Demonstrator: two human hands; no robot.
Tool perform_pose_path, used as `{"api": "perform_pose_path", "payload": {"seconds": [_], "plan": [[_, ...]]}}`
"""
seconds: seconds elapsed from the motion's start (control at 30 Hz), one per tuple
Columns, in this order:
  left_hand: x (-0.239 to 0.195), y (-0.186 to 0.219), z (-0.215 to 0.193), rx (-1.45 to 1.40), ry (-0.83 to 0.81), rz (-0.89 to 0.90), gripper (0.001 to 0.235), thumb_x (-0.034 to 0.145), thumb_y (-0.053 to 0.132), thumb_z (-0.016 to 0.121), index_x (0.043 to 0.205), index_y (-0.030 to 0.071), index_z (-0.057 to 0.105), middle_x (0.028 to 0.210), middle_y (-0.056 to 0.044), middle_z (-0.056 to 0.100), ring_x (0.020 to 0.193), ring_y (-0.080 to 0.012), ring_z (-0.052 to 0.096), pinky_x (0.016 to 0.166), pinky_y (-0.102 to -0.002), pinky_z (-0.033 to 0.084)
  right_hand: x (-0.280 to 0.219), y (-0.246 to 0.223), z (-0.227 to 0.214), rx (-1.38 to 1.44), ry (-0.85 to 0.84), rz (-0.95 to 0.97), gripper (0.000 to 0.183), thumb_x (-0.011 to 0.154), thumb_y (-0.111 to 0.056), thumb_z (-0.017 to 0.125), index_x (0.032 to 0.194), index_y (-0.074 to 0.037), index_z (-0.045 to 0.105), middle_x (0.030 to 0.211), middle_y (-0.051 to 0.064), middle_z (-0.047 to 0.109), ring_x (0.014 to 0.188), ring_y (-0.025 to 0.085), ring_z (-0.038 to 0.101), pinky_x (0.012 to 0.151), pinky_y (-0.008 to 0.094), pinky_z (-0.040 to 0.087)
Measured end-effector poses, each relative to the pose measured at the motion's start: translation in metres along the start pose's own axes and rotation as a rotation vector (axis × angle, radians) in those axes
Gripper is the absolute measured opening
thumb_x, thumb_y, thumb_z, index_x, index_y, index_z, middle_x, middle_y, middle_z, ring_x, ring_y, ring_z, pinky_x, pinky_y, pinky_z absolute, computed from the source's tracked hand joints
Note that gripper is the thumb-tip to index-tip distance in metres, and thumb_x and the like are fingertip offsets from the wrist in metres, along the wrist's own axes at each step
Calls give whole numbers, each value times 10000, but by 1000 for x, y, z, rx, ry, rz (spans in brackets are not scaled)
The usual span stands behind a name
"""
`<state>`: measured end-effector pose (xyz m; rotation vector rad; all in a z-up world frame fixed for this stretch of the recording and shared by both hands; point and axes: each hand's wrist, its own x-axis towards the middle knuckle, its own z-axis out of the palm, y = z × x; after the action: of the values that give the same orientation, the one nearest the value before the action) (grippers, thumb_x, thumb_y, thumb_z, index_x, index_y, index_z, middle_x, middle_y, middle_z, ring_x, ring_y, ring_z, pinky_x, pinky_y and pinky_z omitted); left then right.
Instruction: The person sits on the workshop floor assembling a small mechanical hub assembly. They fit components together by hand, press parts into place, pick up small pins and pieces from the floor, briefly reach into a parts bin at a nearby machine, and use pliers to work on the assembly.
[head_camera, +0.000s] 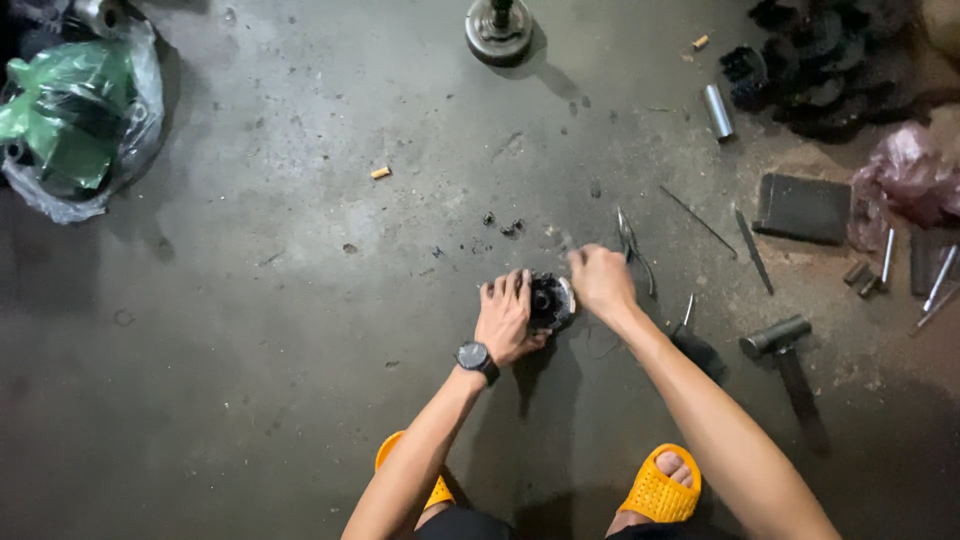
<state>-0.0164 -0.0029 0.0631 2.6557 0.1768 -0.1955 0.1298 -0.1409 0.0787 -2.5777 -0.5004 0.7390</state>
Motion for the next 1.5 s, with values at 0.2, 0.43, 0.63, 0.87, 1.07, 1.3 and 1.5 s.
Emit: {"api": "perform_pose_path", "payload": {"seconds": [0.2, 0.43, 0.63, 0.87, 1.07, 1.3, 1.5], "plan": [[48, -40, -19, -14, 95, 88, 1030, 604, 426, 898, 1397, -45, 437, 1426, -248, 463, 1300, -406, 441, 1042, -642, 336, 16, 30, -5, -253, 18, 32, 332, 943, -273, 622, 961, 33, 750, 953, 327, 713, 941, 509, 695, 851, 567, 552], [116, -120, 21, -11, 297, -137, 261, 833, 77, 642, 1088, 43, 594, 1060, -211, 589, 1010, -413, 598, 769, -502, 528, 46, 34, 14, -421, -106, 98, 255, 861, -125, 613, 1014, -2, 777, 1064, 300, 707, 1032, 474, 697, 884, 547, 563], [90, -107, -8, -338, 428, -108, 149, 838, 89, 704, 958, 0, 704, 929, -213, 656, 864, -391, 658, 748, -462, 550, 55, 161, 63, -67, -245, 201, 291, 914, -206, 670, 1006, 48, 777, 991, 273, 762, 929, 375, 733, 827, 453, 558], [19, -82, -3, -1297, 213, -365, 295, 985, 107, 607, 1226, -13, 730, 971, -66, 773, 807, -115, 730, 720, -262, 589, -16, 116, 27, 1048, -233, 334, 334, 1114, -299, 607, 1204, 16, 670, 854, 79, 577, 618, 161, 485, 501, 319, 362], [3, -55, 0, -1288, 75, -295, 230, 898, 58, 720, 1109, -11, 780, 924, -57, 780, 798, -107, 699, 744, -275, 587, -32, 99, 76, 633, -501, 177, 358, 1053, -330, 509, 1114, -31, 695, 852, 74, 713, 697, 147, 631, 641, 332, 539], [1, -44, -26, -1160, -38, 17, 174, 828, 24, 812, 990, -13, 763, 925, -43, 758, 878, -101, 693, 802, -297, 577, -57, 56, 41, 477, -687, -147, 400, 1054, -341, 530, 1070, 19, 702, 843, -5, 639, 813, 95, 551, 746, 301, 504], [3, -44, -22, -1211, -224, 2, 131, 835, 21, 801, 955, -13, 760, 888, -47, 773, 857, -120, 729, 793, -311, 602, -65, 28, 20, 321, -687, -155, 393, 1031, -350, 529, 1079, 6, 689, 804, 18, 632, 785, 121, 565, 734, 334, 506]]}}
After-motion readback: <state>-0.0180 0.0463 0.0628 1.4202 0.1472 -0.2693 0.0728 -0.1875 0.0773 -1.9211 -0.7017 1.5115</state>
